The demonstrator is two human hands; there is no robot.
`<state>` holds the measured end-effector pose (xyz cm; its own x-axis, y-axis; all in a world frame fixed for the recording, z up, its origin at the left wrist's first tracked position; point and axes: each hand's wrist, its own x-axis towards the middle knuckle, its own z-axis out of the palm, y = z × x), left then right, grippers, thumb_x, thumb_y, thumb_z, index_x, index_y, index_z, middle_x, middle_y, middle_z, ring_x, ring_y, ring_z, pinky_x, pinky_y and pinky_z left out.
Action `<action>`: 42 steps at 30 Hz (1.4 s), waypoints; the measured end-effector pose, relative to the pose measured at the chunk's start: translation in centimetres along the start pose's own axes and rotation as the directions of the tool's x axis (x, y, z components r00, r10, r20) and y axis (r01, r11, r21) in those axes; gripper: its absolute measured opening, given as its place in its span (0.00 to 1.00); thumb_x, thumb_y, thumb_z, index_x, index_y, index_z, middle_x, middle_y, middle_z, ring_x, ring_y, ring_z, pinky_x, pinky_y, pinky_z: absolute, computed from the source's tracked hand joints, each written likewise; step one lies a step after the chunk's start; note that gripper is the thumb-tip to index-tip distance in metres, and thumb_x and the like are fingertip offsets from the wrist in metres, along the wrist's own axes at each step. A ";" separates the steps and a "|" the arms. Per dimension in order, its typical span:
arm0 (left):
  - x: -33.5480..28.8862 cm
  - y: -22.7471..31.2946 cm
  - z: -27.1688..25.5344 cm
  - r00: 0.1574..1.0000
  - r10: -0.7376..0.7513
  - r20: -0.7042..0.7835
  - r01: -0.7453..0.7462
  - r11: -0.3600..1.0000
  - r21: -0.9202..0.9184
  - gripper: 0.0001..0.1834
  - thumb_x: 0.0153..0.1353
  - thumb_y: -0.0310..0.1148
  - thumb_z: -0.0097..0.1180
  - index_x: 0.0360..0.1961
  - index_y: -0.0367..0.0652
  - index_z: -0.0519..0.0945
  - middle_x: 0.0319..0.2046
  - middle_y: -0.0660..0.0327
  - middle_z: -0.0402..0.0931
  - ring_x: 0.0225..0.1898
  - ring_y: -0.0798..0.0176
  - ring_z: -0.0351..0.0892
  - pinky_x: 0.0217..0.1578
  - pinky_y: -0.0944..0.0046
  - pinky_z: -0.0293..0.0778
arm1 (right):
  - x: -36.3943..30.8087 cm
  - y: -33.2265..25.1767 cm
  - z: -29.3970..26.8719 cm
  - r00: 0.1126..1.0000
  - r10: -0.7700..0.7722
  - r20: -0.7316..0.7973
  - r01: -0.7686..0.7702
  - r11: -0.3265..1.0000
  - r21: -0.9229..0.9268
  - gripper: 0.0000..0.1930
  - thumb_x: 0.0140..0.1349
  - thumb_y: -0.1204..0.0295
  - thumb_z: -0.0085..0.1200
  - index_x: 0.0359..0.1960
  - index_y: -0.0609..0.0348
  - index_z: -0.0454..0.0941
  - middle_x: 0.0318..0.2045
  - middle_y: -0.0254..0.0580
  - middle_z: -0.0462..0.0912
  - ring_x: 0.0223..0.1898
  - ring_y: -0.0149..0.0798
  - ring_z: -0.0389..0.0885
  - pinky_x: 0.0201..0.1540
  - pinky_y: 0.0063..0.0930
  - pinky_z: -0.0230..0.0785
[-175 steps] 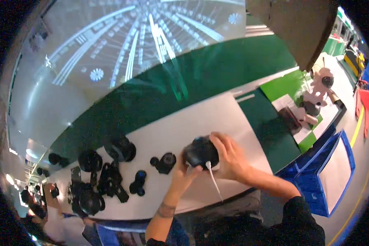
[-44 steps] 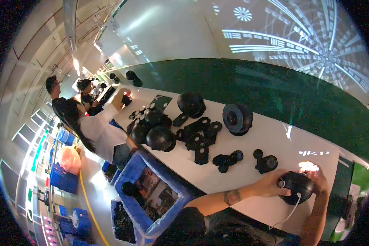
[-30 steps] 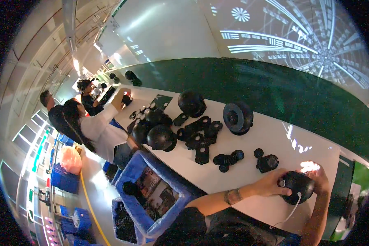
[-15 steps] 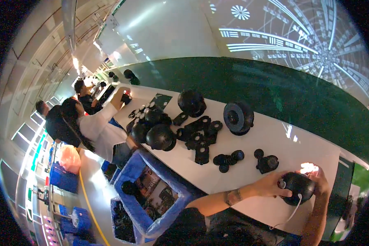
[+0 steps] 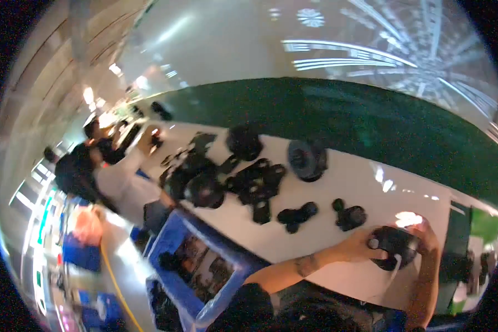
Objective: Testing and calibrating the output and alignment of spherical light projectors at a testing station.
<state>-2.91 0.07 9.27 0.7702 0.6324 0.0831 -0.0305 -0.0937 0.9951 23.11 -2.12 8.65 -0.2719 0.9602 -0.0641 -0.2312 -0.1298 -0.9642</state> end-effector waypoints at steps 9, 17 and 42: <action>-2.1 -8.8 1.6 0.997 -0.074 0.032 0.075 0.997 -0.036 0.39 0.52 0.29 0.70 0.64 0.37 0.66 0.54 0.60 0.73 0.52 0.67 0.73 0.50 0.64 0.73 | -0.8 5.8 -1.3 0.985 0.119 0.123 -0.124 0.992 0.033 0.30 0.56 0.67 0.64 0.60 0.65 0.71 0.52 0.47 0.81 0.51 0.38 0.80 0.60 0.32 0.68; -2.6 -8.9 2.0 0.987 -0.159 0.030 0.161 0.984 -0.082 0.39 0.53 0.34 0.71 0.64 0.39 0.66 0.53 0.62 0.72 0.52 0.70 0.71 0.47 0.68 0.73 | -1.4 6.5 -1.9 0.984 0.114 0.138 -0.119 0.992 0.030 0.28 0.60 0.66 0.61 0.60 0.66 0.70 0.54 0.48 0.80 0.54 0.40 0.79 0.62 0.35 0.67; -2.2 -9.4 2.2 0.988 -0.150 -0.020 0.143 0.968 -0.207 0.33 0.53 0.33 0.68 0.60 0.38 0.70 0.53 0.62 0.75 0.53 0.64 0.75 0.57 0.62 0.71 | -1.9 5.1 -1.2 0.984 0.151 0.096 -0.160 0.983 0.089 0.28 0.61 0.66 0.61 0.60 0.66 0.70 0.51 0.46 0.81 0.54 0.37 0.78 0.62 0.32 0.66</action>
<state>-2.92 -2.15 -0.36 0.7532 0.6545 -0.0661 -0.0516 0.1589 0.9859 23.56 -4.32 3.58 -0.3919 0.9014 -0.1840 -0.2671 -0.3029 -0.9148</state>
